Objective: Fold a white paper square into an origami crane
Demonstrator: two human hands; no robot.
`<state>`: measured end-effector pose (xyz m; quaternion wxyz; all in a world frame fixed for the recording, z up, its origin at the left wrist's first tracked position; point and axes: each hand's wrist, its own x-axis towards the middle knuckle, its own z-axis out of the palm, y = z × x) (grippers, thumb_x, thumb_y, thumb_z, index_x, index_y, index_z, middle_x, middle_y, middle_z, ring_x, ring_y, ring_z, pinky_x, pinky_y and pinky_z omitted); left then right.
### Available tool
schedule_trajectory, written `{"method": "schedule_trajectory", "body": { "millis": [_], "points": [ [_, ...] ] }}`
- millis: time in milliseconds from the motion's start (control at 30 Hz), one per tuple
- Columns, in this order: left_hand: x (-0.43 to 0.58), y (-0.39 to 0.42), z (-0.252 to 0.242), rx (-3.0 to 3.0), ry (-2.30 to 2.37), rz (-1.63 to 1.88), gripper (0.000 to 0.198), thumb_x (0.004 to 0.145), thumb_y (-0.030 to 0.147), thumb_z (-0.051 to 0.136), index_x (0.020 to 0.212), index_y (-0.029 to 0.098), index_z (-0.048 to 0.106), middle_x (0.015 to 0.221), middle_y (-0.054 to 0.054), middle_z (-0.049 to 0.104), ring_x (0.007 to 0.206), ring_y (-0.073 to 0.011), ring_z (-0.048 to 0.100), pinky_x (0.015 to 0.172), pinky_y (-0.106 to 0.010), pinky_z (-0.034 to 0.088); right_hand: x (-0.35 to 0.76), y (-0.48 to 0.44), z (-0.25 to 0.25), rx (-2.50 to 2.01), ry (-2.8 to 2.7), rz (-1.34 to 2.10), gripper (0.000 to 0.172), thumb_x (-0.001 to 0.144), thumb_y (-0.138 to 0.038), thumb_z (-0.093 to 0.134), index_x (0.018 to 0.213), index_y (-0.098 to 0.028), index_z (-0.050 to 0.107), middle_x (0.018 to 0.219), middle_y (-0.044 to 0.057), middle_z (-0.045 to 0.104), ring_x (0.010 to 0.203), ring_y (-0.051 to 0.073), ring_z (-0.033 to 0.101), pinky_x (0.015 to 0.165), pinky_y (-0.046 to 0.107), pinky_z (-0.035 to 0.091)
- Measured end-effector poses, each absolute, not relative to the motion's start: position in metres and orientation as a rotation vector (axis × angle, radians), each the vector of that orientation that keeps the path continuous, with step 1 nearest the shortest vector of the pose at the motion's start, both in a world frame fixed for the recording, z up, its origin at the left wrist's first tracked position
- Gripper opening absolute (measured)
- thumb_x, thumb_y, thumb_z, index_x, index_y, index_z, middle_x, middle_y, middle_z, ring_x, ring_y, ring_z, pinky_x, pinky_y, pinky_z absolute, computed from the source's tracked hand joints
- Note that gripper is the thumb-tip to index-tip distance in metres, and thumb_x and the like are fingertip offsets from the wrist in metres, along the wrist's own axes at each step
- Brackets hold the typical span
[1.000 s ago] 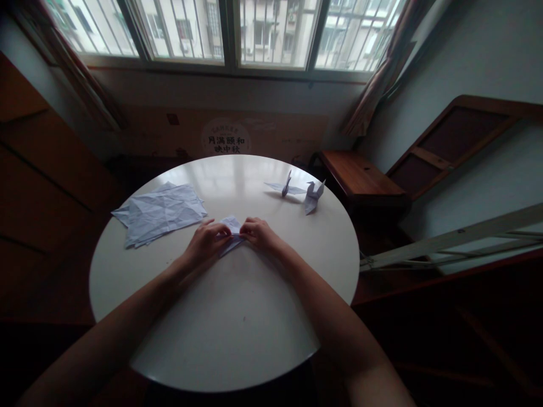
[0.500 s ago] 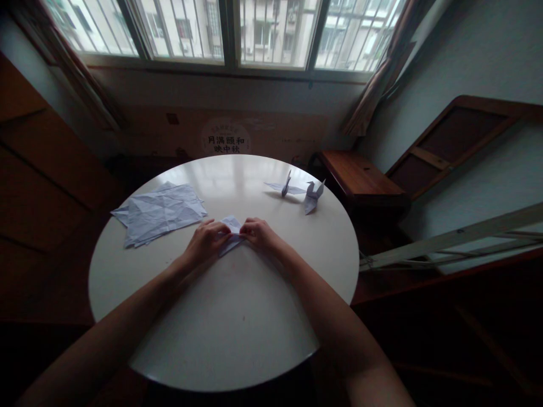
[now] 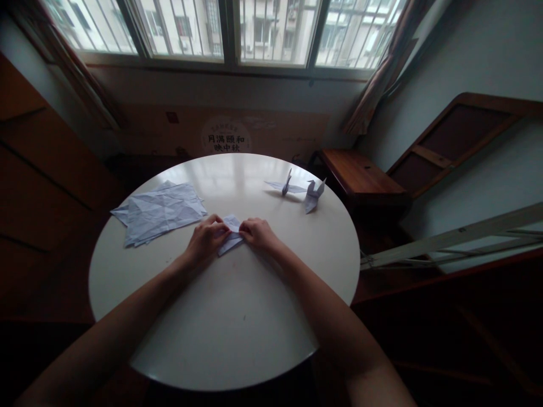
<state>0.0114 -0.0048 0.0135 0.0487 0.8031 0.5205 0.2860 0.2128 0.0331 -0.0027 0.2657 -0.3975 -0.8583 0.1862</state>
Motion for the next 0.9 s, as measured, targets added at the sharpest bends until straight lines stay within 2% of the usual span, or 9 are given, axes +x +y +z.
{"method": "schedule_trajectory", "body": {
  "millis": [200, 400, 733, 800, 900],
  "points": [
    [0.0129, -0.0032, 0.0128, 2.482, 1.526, 0.807, 0.01, 0.088, 0.024, 0.061, 0.084, 0.019, 0.07, 0.095, -0.006, 0.062, 0.085, -0.0202, 0.062, 0.084, -0.035, 0.049, 0.2096, 0.0295, -0.0004, -1.13, -2.296, 0.499, 0.005, 0.081, -0.017, 0.065, 0.081, -0.016, 0.069, 0.074, 0.004, 0.062, 0.07, 0.015, 0.053, 0.069, 0.026, 0.039],
    [0.016, -0.0047, 0.0132, 2.465, 1.527, 0.809, 0.008, 0.087, 0.017, 0.06, 0.082, 0.017, 0.066, 0.094, -0.006, 0.06, 0.084, -0.0195, 0.06, 0.08, -0.032, 0.048, 0.2081, 0.0263, 0.0026, -1.201, -2.29, 0.466, 0.005, 0.08, -0.019, 0.066, 0.081, -0.016, 0.07, 0.073, 0.003, 0.061, 0.072, 0.015, 0.053, 0.071, 0.027, 0.038],
    [0.0173, -0.0052, 0.0135, 2.453, 1.516, 0.824, 0.008, 0.087, 0.018, 0.06, 0.081, 0.017, 0.066, 0.091, -0.005, 0.059, 0.084, -0.0188, 0.06, 0.078, -0.03, 0.048, 0.2076, 0.0268, 0.0002, -1.213, -2.251, 0.456, 0.004, 0.08, -0.019, 0.068, 0.083, -0.016, 0.069, 0.075, 0.003, 0.06, 0.074, 0.015, 0.052, 0.071, 0.027, 0.037],
    [0.0165, -0.0043, 0.0115, 2.421, 1.508, 0.853, 0.007, 0.087, 0.016, 0.06, 0.086, 0.018, 0.067, 0.093, -0.005, 0.059, 0.085, -0.0186, 0.061, 0.077, -0.03, 0.049, 0.2078, 0.027, -0.0003, -1.221, -2.238, 0.448, 0.004, 0.08, -0.019, 0.069, 0.083, -0.017, 0.069, 0.075, 0.003, 0.06, 0.073, 0.015, 0.052, 0.072, 0.027, 0.037],
    [0.0134, -0.0021, 0.0087, 2.358, 1.507, 0.888, 0.02, 0.086, 0.011, 0.057, 0.099, 0.02, 0.068, 0.096, -0.005, 0.06, 0.084, -0.0177, 0.062, 0.076, -0.029, 0.05, 0.2096, 0.0279, -0.0003, -1.239, -2.238, 0.437, 0.004, 0.081, -0.019, 0.069, 0.084, -0.018, 0.07, 0.077, 0.003, 0.061, 0.074, 0.016, 0.053, 0.073, 0.028, 0.037]
  ]
}}
